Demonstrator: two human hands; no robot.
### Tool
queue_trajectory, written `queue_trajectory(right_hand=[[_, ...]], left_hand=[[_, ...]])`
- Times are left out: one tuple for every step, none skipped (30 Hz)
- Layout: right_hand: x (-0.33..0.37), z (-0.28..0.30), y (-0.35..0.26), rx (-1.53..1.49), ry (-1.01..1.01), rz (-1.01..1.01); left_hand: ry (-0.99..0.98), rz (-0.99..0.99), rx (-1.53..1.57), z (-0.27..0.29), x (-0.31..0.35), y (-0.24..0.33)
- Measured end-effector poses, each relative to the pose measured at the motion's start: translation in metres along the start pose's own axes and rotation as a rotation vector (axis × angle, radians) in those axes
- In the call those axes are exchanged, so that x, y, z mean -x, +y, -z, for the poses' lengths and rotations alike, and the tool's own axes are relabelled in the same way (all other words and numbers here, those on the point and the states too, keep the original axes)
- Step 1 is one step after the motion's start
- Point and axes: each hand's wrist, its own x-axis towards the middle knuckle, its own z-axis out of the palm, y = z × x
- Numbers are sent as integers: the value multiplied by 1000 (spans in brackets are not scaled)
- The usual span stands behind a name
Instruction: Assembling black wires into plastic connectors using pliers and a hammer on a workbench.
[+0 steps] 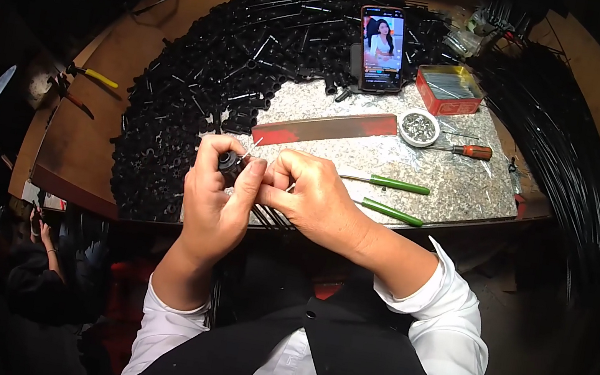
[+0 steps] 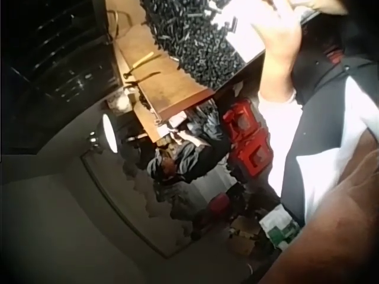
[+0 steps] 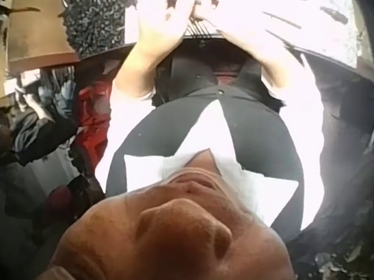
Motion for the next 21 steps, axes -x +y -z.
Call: queue_trajectory(right_hand=[[2,0,2,66,19,40],[3,0,1,65,13,38],[5,1,-1,71,8,55],[7,2,-3,78,3,72],[9,3,-1,77,-2,70],[12,5,1,116,18,98],[14,7,4,155,38,127],[17,10,7,157,31,126],[21,15,11,281,36,152],[24,19,14,406,41,179],[28,26,16,536,10,158],[31,31,19,546,5,155],[34,36,22,731,9,179],[37,42,27,915,12,203],[40,48,32,998,-10,201],[44,52,36,1009,-16,198],[47,56,39,1063,-56,136],[49,59,43,1115,-94,74],[50,62,47,1119,-101,74],[53,64,51,1119,-103,88],[54,65,53,1118,-104,102]], left_hand=[[6,-12,-14,-2,1,0],[13,-24,-29,-3,3,0],[32,-48,-12,-6,6,-6],[37,-43,-12,-7,9,-9],[33,0,50,-8,10,-12],[30,43,113,-8,12,-14],[35,47,114,-9,13,-16],[15,42,108,-9,14,-16],[-5,37,102,-8,16,-17],[3,40,105,-8,17,-19],[46,6,79,-9,19,-21],[90,-27,54,-10,21,-25],[106,-14,47,-8,25,-30],[130,26,154,-9,28,-30],[155,65,261,-10,30,-30],[172,94,358,-12,30,-29],[179,97,362,-11,31,-31],[150,173,491,-9,32,-34],[120,248,619,-9,32,-37],[131,269,661,-9,32,-38],[133,269,665,-8,33,-39]])
